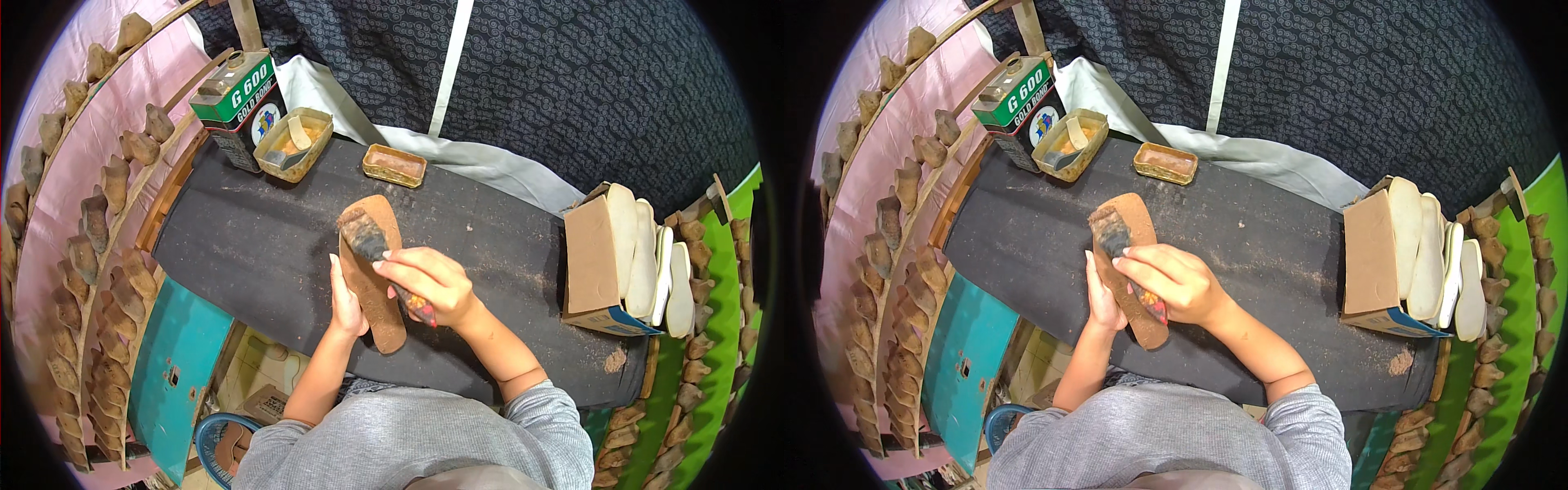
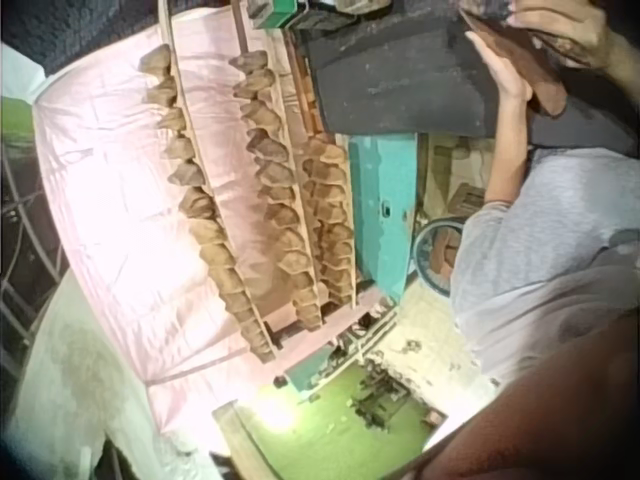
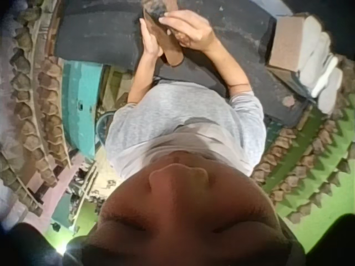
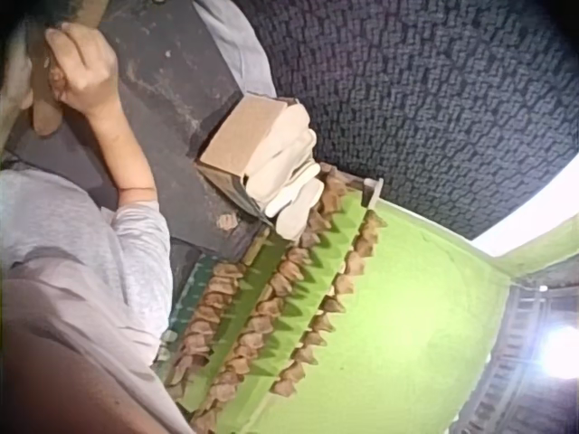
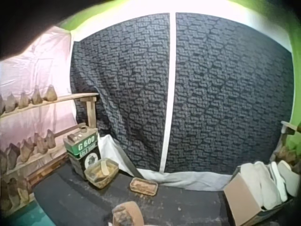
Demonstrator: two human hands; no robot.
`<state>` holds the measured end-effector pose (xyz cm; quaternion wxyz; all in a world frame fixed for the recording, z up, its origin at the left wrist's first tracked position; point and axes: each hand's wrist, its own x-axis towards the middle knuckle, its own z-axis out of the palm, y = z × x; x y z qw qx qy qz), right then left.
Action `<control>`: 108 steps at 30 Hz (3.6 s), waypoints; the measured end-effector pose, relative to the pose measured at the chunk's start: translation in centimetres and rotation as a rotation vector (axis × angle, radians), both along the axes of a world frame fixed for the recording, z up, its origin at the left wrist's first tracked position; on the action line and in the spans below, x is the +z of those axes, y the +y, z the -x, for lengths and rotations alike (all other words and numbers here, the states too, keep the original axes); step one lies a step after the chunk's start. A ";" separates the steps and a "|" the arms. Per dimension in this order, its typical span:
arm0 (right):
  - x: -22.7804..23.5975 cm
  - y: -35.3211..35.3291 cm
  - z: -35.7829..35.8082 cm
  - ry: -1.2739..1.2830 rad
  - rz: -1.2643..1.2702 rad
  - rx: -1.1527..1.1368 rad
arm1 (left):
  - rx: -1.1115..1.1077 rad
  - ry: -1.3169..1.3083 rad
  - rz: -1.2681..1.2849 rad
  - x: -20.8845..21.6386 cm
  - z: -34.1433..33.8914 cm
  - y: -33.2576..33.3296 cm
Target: Applying adhesive to shoe insoles and outsoles using a brush at a workbench.
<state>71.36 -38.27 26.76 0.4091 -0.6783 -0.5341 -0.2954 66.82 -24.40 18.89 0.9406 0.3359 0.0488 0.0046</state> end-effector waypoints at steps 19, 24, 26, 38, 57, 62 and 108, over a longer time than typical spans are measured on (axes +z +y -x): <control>0.7 -1.2 1.0 -0.064 0.039 -0.032 | 0.048 0.084 0.113 0.7 0.7 -0.9; 1.0 -1.9 0.6 -0.001 -0.048 -0.295 | -0.080 -0.040 -0.013 -0.4 0.6 -0.1; 1.0 -1.8 0.9 -0.048 -0.066 -0.232 | -0.144 -0.119 -0.037 -0.5 0.7 0.0; 0.8 -2.2 0.8 -0.033 -0.089 -0.353 | -0.140 -0.139 0.005 -0.6 0.5 0.4; 1.4 -1.9 1.9 0.077 -0.015 -0.070 | -0.095 -0.036 0.063 0.6 0.6 0.6; 1.5 -1.7 1.9 0.022 -0.098 -0.217 | -0.178 -0.106 0.036 0.0 0.9 0.5; 1.3 -2.6 2.8 0.095 0.010 0.063 | -0.124 0.012 -0.084 2.0 0.4 -0.7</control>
